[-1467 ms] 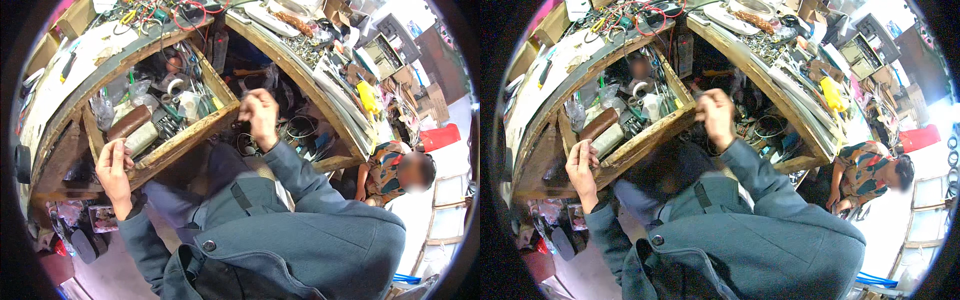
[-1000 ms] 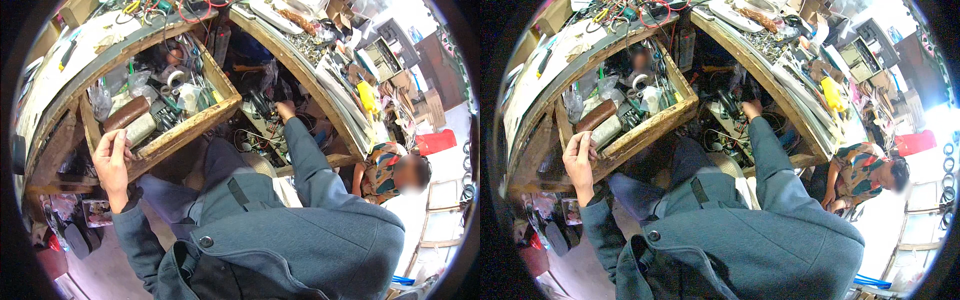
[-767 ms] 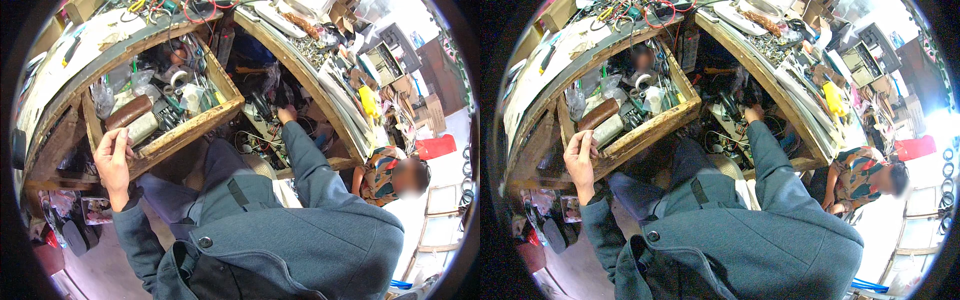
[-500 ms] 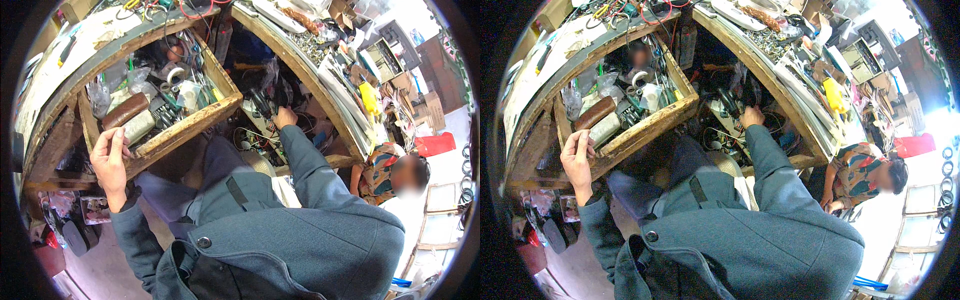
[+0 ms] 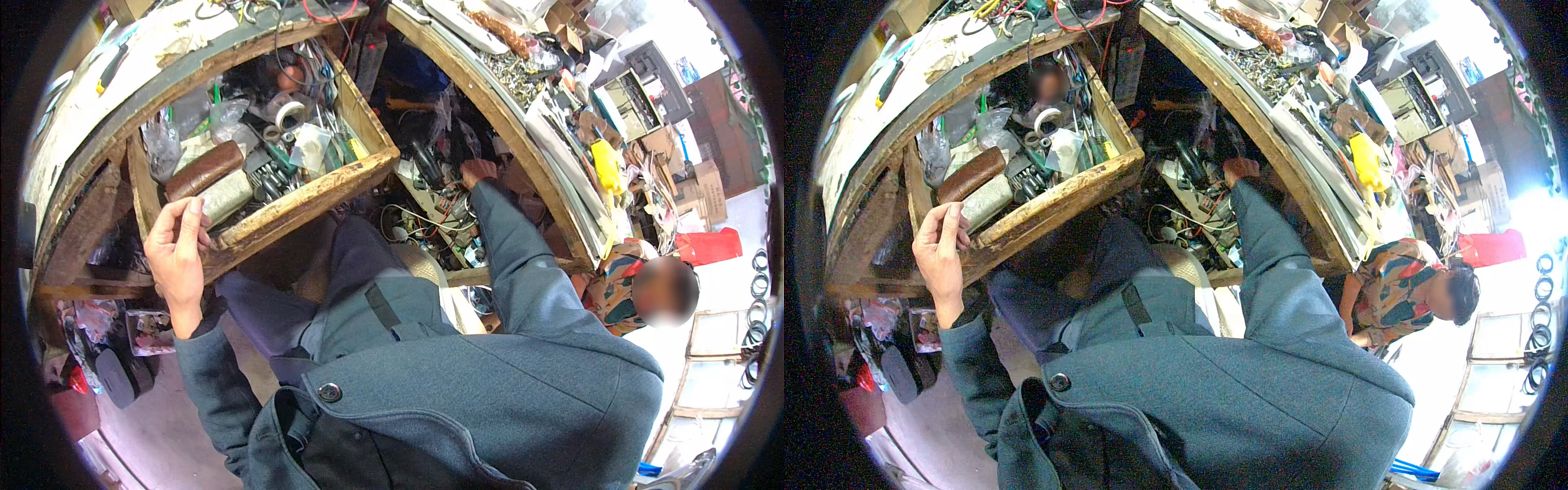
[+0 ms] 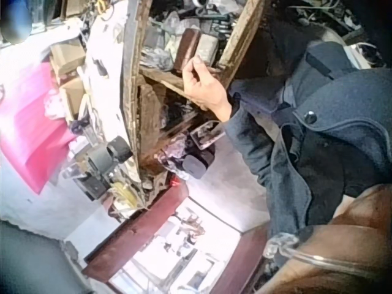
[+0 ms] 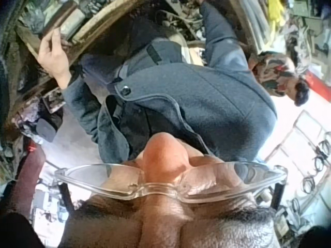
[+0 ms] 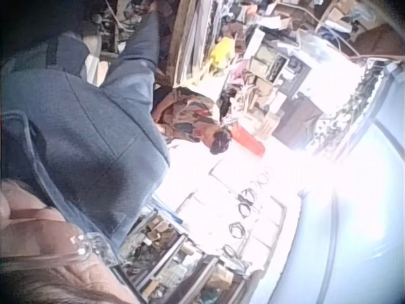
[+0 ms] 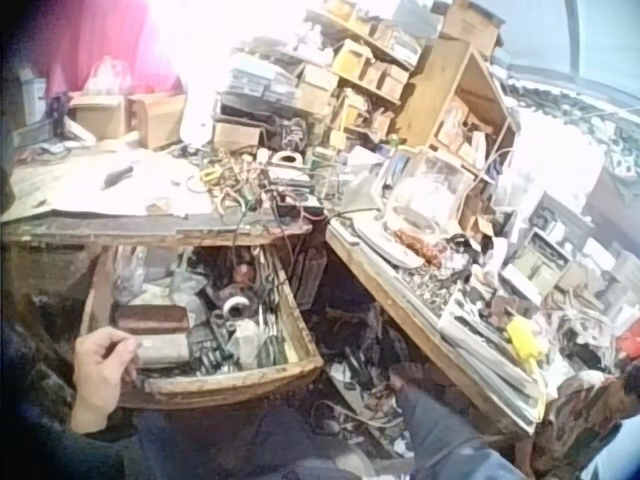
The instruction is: The person handles a black electronic component, then searches through a cluttered drawer to retrieve tools and parts. They use pliers to strip a wire and connect it to a small circuit board, manipulating the components with their hands.
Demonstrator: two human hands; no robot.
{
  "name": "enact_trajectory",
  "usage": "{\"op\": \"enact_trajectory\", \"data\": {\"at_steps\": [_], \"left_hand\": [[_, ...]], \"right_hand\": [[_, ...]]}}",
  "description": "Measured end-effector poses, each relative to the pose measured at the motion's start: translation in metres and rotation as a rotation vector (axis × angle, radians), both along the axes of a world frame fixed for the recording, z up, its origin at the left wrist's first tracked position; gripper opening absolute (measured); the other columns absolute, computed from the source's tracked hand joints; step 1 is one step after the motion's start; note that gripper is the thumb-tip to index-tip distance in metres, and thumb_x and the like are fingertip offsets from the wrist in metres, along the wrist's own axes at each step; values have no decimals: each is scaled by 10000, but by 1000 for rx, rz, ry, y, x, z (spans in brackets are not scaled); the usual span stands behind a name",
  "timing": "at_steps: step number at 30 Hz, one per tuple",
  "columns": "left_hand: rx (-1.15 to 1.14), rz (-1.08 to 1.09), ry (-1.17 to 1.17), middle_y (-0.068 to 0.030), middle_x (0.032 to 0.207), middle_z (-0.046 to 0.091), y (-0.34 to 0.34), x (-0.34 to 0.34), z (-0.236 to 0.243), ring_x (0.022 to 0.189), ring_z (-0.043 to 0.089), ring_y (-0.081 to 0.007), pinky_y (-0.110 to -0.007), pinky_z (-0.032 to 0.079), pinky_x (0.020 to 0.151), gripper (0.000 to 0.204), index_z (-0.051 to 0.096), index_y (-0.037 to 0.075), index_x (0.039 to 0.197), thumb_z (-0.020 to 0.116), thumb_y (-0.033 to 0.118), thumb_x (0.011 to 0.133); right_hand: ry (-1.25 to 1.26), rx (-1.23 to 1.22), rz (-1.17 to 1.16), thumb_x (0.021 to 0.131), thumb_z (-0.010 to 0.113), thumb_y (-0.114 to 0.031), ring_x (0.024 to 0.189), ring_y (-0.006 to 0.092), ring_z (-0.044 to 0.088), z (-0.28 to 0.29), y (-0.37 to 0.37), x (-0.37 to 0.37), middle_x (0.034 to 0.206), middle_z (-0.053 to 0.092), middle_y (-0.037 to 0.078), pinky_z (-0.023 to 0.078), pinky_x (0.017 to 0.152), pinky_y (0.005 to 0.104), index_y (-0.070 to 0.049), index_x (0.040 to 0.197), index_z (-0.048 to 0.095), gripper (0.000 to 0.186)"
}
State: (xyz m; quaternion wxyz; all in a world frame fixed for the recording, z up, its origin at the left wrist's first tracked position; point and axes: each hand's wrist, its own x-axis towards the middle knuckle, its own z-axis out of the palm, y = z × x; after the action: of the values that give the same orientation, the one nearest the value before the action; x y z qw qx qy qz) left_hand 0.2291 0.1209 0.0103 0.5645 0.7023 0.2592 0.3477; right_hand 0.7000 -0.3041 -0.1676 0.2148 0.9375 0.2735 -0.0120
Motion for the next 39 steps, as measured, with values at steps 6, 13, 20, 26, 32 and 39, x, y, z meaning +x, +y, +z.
{"op": "enact_trajectory", "data": {"at_steps": [6,13,20,26,32,39], "left_hand": [[23,5,13,14,810,656,-1,-1,-2,621,525,-34,-198,395,555,169,729,35,1035,659,188,1023],[30,13,18,17,809,651,-3,1,0,623,520,-33,-194,385,555,169,726,29,1028,682,192,1011],[36,-7,1,20,806,647,-1,1,-3,627,517,-35,-195,395,572,170,725,26,1027,675,187,1015],[58,4,-9,21,803,645,-2,0,-1,630,518,-33,-195,396,573,176,725,28,1026,676,196,1016],[25,9,15,21,809,644,-3,-2,0,646,522,-33,-196,400,582,186,726,25,1027,676,204,1018],[55,-2,-5,19,812,645,-2,1,-2,651,523,-34,-196,401,586,169,728,19,1028,677,180,1015]], "right_hand": [[81,42,49,814,638,-207,990,362,721,24,4,-2,996,755,152,566,844,519,-151,921,797,201],[81,180,-93,722,738,-257,988,350,708,32,-9,5,996,743,130,564,854,512,-224,900,814,197],[127,161,-11,699,746,-276,948,367,707,56,-10,15,926,743,117,566,808,525,-227,871,814,191],[-221,371,-115,800,682,-245,953,407,708,52,3,4,975,733,199,562,818,562,-109,908,765,193],[-410,618,-158,903,561,-211,1012,452,687,23,-2,15,1067,702,274,543,873,566,10,1052,677,291],[-614,873,-138,955,560,-263,1050,476,662,15,-7,16,1144,684,289,532,891,540,1,1141,667,340]]}}
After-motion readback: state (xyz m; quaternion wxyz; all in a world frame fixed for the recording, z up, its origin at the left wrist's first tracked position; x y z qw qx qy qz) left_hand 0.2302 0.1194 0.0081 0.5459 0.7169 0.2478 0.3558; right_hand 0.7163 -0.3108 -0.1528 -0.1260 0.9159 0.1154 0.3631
